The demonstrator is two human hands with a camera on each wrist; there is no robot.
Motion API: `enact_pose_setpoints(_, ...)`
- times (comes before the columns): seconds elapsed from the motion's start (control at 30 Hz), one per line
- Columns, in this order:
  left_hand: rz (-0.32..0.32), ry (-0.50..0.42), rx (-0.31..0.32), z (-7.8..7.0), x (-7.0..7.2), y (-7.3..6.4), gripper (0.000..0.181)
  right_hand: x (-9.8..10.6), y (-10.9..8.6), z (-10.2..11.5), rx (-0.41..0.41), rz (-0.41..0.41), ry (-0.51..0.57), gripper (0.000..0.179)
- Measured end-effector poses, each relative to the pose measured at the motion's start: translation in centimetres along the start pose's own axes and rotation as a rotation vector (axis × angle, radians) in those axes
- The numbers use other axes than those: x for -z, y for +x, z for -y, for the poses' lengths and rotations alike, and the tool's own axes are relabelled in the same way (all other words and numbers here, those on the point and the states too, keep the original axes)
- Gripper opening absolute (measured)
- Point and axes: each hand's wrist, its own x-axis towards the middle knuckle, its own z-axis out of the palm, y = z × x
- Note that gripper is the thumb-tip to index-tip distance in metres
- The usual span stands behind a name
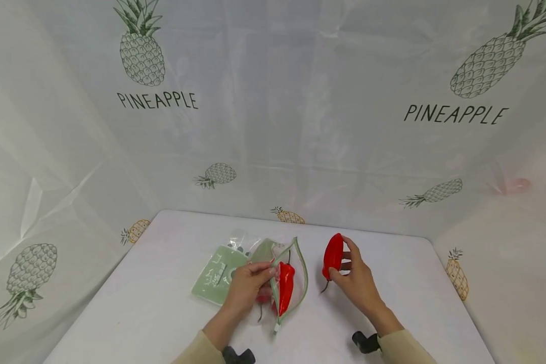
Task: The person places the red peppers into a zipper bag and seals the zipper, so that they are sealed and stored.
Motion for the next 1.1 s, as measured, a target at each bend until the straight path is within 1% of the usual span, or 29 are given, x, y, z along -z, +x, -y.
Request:
enact_pose_setpoints(0.13, 0.003, -0.005, -0.008, -0.1, 0.0, 0.0, 0.032, 0.2, -0.3, 1.4, -0.017, 0.028, 0.037, 0.093)
enact_pose_setpoints(0.23, 0.005, -0.003, -0.02, -0.2, -0.1, -0.1, 0.031, 0.5, -0.4, 2.6, -0.06, 0.073, 0.079, 0.093)
enact_pose_setpoints(0.33, 0.002, 0.009, -0.033, -0.4, -0.1, -0.3, 0.03, 0.7, -0.5, 4.1, -0.109, 0.135, 0.127, 0.094)
enact_pose_setpoints(0.47, -0.001, 0.024, -0.044, -0.4, -0.2, -0.3, 0.03, 0.9, -0.6, 5.8, -0.201, 0.242, 0.217, 0.093)
enact_pose_setpoints(0.6, -0.004, 0.042, -0.046, -0.3, -0.2, -0.2, 0.032, 0.6, -0.6, 6.9, -0.274, 0.328, 0.289, 0.091)
enact_pose_setpoints(0.7, -0.006, 0.068, -0.051, -0.4, -0.3, -0.1, 0.033, 0.4, -0.6, 7.5, -0.29, 0.378, 0.317, 0.092)
enact_pose_setpoints(0.9, 0.003, 0.098, -0.081, -1.0, -0.5, -0.4, 0.031, -0.3, -0.6, 8.3, -0.324, 0.476, 0.328, 0.098)
enact_pose_setpoints(1.1, 0.022, 0.125, -0.085, -1.1, -0.8, -0.5, 0.028, -1.0, -0.1, 8.7, -0.341, 0.569, 0.394, 0.091)
